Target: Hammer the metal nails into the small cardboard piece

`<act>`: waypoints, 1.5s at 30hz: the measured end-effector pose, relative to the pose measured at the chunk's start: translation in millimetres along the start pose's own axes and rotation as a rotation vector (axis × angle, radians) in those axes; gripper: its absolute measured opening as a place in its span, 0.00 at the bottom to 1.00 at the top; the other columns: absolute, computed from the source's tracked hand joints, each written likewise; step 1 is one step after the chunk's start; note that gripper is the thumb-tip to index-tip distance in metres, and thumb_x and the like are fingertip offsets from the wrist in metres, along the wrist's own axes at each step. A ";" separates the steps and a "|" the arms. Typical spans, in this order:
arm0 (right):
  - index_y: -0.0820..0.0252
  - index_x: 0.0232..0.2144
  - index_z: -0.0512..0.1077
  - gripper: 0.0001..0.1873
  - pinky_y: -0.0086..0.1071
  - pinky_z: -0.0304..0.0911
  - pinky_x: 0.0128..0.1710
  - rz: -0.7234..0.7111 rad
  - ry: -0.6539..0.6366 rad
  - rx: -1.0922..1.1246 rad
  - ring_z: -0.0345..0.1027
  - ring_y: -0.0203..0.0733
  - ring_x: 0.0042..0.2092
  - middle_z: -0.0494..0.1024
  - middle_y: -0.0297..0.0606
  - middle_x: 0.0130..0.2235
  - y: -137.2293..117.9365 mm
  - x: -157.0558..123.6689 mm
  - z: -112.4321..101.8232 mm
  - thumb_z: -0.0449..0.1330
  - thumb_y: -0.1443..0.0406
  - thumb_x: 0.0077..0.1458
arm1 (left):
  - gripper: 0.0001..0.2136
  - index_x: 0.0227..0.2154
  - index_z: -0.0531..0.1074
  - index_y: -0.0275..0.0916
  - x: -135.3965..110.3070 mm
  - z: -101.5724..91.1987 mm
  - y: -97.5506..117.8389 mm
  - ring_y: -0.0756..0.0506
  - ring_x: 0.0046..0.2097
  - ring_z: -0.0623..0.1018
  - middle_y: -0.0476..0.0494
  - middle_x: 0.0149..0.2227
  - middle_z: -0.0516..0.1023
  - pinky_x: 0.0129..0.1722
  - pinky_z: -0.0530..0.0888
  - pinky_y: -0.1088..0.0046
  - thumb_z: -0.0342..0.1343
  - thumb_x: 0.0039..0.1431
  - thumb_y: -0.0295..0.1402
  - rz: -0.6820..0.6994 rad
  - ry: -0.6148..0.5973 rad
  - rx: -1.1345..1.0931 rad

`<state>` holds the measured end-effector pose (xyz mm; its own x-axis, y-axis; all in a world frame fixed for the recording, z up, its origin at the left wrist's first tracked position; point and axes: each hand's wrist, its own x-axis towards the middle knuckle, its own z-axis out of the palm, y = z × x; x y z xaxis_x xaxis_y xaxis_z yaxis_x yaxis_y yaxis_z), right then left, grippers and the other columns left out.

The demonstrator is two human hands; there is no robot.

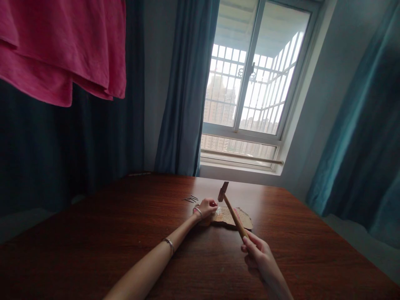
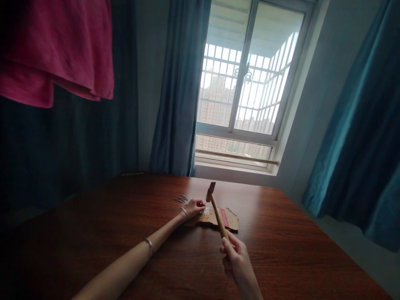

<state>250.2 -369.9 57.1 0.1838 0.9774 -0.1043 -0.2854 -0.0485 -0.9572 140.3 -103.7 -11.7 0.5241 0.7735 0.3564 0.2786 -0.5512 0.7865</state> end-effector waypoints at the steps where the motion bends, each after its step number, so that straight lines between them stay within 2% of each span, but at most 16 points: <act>1: 0.59 0.45 0.61 0.27 0.18 0.33 0.10 -0.002 0.002 -0.003 0.40 0.19 0.13 0.62 0.25 0.22 0.1 0.3 -0.3 0.60 0.54 0.44 | 0.10 0.26 0.73 0.32 0.0 0.0 -0.2 0.50 0.28 0.71 0.47 0.24 0.73 0.28 0.65 0.78 0.54 0.43 0.34 0.007 0.000 0.007; 12: 0.59 0.42 0.66 0.30 0.19 0.36 0.10 0.010 0.048 -0.041 0.41 0.20 0.12 0.63 0.26 0.21 -4.3 -5.0 4.4 0.63 0.51 0.38 | 0.08 0.25 0.73 0.33 0.6 0.2 -1.4 0.50 0.29 0.71 0.48 0.24 0.74 0.29 0.65 0.78 0.53 0.43 0.32 0.023 -0.008 0.053; 19: 0.59 0.44 0.64 0.30 0.18 0.35 0.10 0.009 0.008 -0.010 0.41 0.20 0.13 0.63 0.26 0.22 -5.1 -5.0 4.3 0.62 0.52 0.40 | 0.07 0.24 0.72 0.34 1.0 1.5 -2.7 0.50 0.29 0.71 0.48 0.25 0.74 0.29 0.65 0.78 0.54 0.43 0.32 0.021 0.003 0.066; 25: 0.58 0.43 0.66 0.29 0.18 0.36 0.10 0.007 0.035 -0.019 0.42 0.20 0.13 0.63 0.26 0.21 -5.5 -4.5 5.7 0.62 0.52 0.39 | 0.07 0.25 0.73 0.34 0.0 0.8 -1.5 0.50 0.29 0.72 0.48 0.25 0.74 0.29 0.65 0.78 0.54 0.43 0.31 0.024 -0.008 0.058; 33: 0.59 0.44 0.66 0.29 0.18 0.35 0.10 -0.004 0.009 0.013 0.40 0.19 0.13 0.63 0.26 0.21 -0.6 -3.4 2.4 0.63 0.53 0.40 | 0.08 0.25 0.73 0.34 -0.9 0.1 0.7 0.50 0.29 0.72 0.47 0.25 0.74 0.29 0.65 0.78 0.53 0.43 0.32 0.046 -0.003 0.066; 36: 0.61 0.45 0.66 0.32 0.19 0.37 0.09 -0.047 0.095 -0.006 0.42 0.20 0.12 0.66 0.27 0.21 2.4 -3.7 -5.0 0.64 0.52 0.38 | 0.08 0.24 0.73 0.33 -3.4 -2.3 8.2 0.50 0.28 0.71 0.47 0.24 0.74 0.28 0.65 0.78 0.53 0.43 0.32 0.036 -0.002 0.075; 38: 0.63 0.46 0.65 0.35 0.21 0.40 0.09 -0.122 0.219 -0.083 0.45 0.22 0.12 0.69 0.29 0.22 5.1 -3.3 -13.9 0.64 0.52 0.37 | 0.08 0.24 0.73 0.32 -4.9 -3.7 13.5 0.50 0.28 0.71 0.46 0.24 0.74 0.28 0.65 0.78 0.53 0.43 0.32 0.009 0.001 0.075; 40: 0.66 0.46 0.66 0.35 0.24 0.47 0.11 -0.221 0.369 -0.212 0.52 0.27 0.14 0.72 0.32 0.22 8.2 -2.5 -26.2 0.64 0.52 0.37 | 0.08 0.24 0.73 0.32 -5.8 -4.2 16.7 0.50 0.28 0.72 0.46 0.24 0.74 0.28 0.65 0.78 0.53 0.43 0.32 -0.009 0.001 0.059; 43: 0.68 0.44 0.69 0.32 0.28 0.61 0.23 -0.319 0.538 -0.414 0.68 0.39 0.25 0.76 0.38 0.26 13.0 -1.5 -50.8 0.64 0.54 0.37 | 0.09 0.25 0.74 0.32 -5.4 -3.0 15.7 0.49 0.29 0.72 0.46 0.25 0.75 0.28 0.66 0.77 0.53 0.42 0.32 -0.021 0.002 0.047; 45: 0.67 0.43 0.70 0.31 0.30 0.64 0.33 -0.318 0.622 -0.516 0.70 0.46 0.35 0.78 0.42 0.32 16.0 -1.9 -69.7 0.63 0.54 0.38 | 0.09 0.25 0.74 0.32 -4.6 -1.5 12.6 0.49 0.30 0.73 0.45 0.25 0.76 0.29 0.66 0.77 0.53 0.42 0.32 -0.030 0.009 0.050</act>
<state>310.8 -386.9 23.1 0.7064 0.6776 0.2048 0.3018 -0.0266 -0.9530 140.2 -113.7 -2.7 0.5079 0.7924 0.3379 0.3340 -0.5428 0.7706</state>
